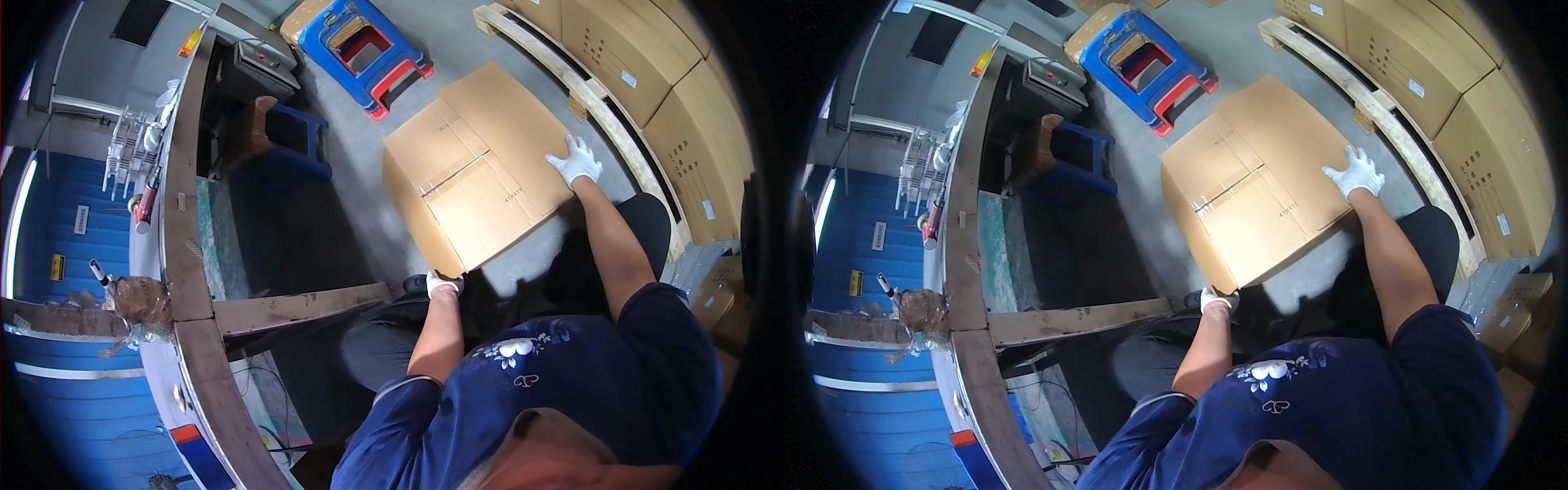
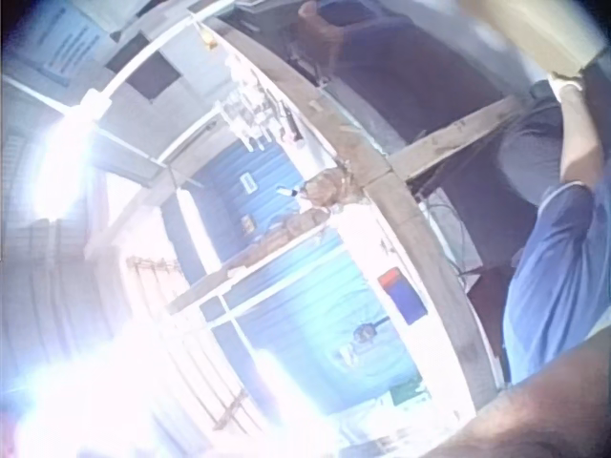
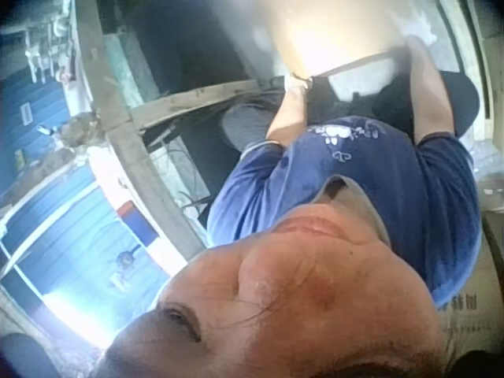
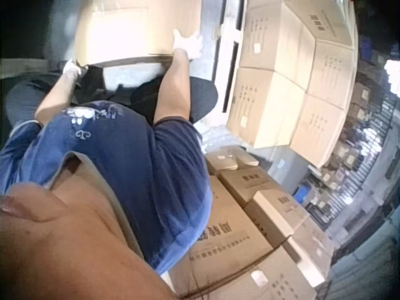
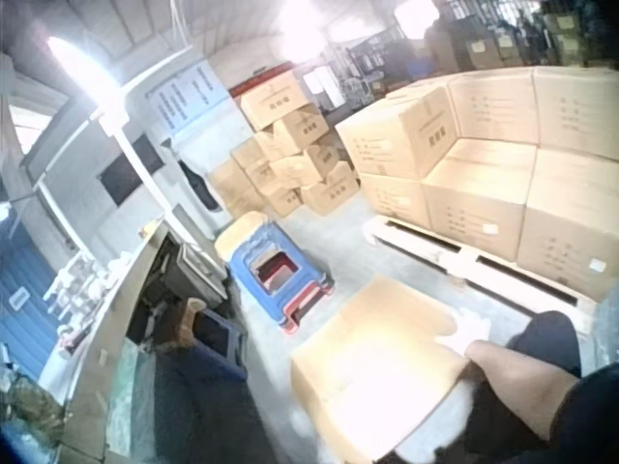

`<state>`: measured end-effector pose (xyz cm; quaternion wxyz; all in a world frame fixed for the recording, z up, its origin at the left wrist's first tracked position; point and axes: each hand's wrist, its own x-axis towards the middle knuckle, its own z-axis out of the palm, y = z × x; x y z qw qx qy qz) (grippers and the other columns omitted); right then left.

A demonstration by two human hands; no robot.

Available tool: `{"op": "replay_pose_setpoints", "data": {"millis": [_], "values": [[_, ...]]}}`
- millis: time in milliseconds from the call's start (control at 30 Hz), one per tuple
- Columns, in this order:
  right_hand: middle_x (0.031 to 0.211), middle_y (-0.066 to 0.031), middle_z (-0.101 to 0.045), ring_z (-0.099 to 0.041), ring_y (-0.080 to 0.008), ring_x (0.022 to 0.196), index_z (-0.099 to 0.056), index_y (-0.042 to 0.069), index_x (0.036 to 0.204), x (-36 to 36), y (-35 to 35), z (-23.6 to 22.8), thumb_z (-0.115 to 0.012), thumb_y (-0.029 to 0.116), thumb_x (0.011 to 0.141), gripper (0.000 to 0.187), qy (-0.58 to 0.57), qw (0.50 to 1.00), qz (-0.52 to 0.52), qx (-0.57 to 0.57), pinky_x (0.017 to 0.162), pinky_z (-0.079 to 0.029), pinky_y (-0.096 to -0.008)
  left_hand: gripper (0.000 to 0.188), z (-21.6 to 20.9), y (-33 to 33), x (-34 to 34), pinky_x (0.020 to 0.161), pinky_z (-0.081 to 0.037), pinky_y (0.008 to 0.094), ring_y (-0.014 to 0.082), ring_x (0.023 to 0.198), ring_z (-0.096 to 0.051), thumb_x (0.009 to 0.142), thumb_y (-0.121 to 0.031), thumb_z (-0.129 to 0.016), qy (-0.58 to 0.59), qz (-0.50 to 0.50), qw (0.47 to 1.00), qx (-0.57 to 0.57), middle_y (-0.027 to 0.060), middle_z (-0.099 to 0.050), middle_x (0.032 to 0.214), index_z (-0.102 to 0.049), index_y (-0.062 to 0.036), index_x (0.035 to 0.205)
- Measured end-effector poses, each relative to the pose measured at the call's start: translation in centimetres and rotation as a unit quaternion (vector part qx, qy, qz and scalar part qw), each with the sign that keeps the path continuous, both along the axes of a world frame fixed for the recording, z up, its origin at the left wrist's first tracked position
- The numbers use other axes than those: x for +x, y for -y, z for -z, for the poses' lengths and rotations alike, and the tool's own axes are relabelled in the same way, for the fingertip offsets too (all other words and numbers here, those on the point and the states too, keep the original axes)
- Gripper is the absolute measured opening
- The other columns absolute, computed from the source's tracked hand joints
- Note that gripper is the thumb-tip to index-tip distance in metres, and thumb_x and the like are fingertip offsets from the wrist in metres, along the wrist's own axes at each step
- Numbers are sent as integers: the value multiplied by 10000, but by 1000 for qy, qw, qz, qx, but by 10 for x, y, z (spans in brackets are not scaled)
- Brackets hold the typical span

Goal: The person packs metal components and cardboard dividers into a plastic-lined box, folds the flaps closed, seals the box with tape using a tape dispenser, and lifts the box away.

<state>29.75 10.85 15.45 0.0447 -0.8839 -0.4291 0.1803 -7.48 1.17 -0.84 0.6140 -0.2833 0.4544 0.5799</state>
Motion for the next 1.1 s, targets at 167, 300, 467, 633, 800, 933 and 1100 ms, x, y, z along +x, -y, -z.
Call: {"op": "replay_pose_setpoints", "data": {"millis": [167, 300, 467, 633, 800, 933, 1100], "values": [[1453, -43, -315, -334, -235, 1315, -336, 233, 1398, 9, 2, 0, -624, 624, 688, 860, -12, 1000, 13, -2, 1020, -291, -504, 348, -52, 2, -2, 968, -419, 475, 281, 1117, -547, 939, -295, -452, -35, -77, 993, -83, 76, -575, 1220, -547, -77, 1194], [1437, -58, -339, -348, -245, 1307, -309, 199, 1409, 15, -3, -1, -639, 622, 673, 911, -24, 999, 30, -19, 1019, -295, -508, 325, -105, 20, 7, 966, -428, 443, 270, 1125, -539, 923, -218, -480, -69, -122, 990, 24, 117, -574, 1203, -534, -35, 1186], [1440, -77, -330, -326, -260, 1318, -292, 184, 1416, 15, -6, 1, -629, 623, 684, 917, -16, 999, 39, -32, 1025, -285, -510, 541, -209, 42, 61, 1005, -358, 439, 337, 1181, -461, 806, -223, -664, -607, 393, 639, 262, 246, -451, 1288, -450, 47, 1224], [1458, -112, -289, -249, -292, 1353, -278, 173, 1423, -2, -2, 18, -532, 622, 767, 835, 46, 999, 19, -12, 1072, -202, -514, 750, -155, -6, 122, 1087, -191, 452, 400, 1292, -287, 783, -451, -604, -754, 555, 74, 344, 267, -298, 1396, -374, 25, 1314], [1482, -132, -231, -161, -318, 1382, -262, 97, 1425, -54, 32, 50, -351, 523, 890, 690, 145, 973, -177, 22, 1100, -83, -520, 711, -142, -52, 157, 1092, -169, 443, 368, 1325, -246, 845, -502, -427, -754, 573, 78, 312, 219, -309, 1412, -364, 4, 1340], [1460, -137, -278, -193, -312, 1371, -320, 55, 1390, -89, 35, 65, -387, 472, 878, 664, 206, 937, -281, 35, 1092, -123, -519, 502, -138, -73, 148, 1020, -291, 442, 354, 1231, -378, 766, -384, -525, -752, 554, 60, 353, 198, -459, 1292, -568, -63, 1149], [1304, -210, -465, -379, -353, 1253, -462, -37, 1251, -69, 54, 66, -540, 353, 819, 587, 84, 920, -297, 241, 1084, -198, -462, 203, -158, -86, 154, 767, -450, 400, 291, 871, -586, 682, -266, -564, -718, 544, 95, 423, 117, -629, 838, -681, -117, 754]]}}
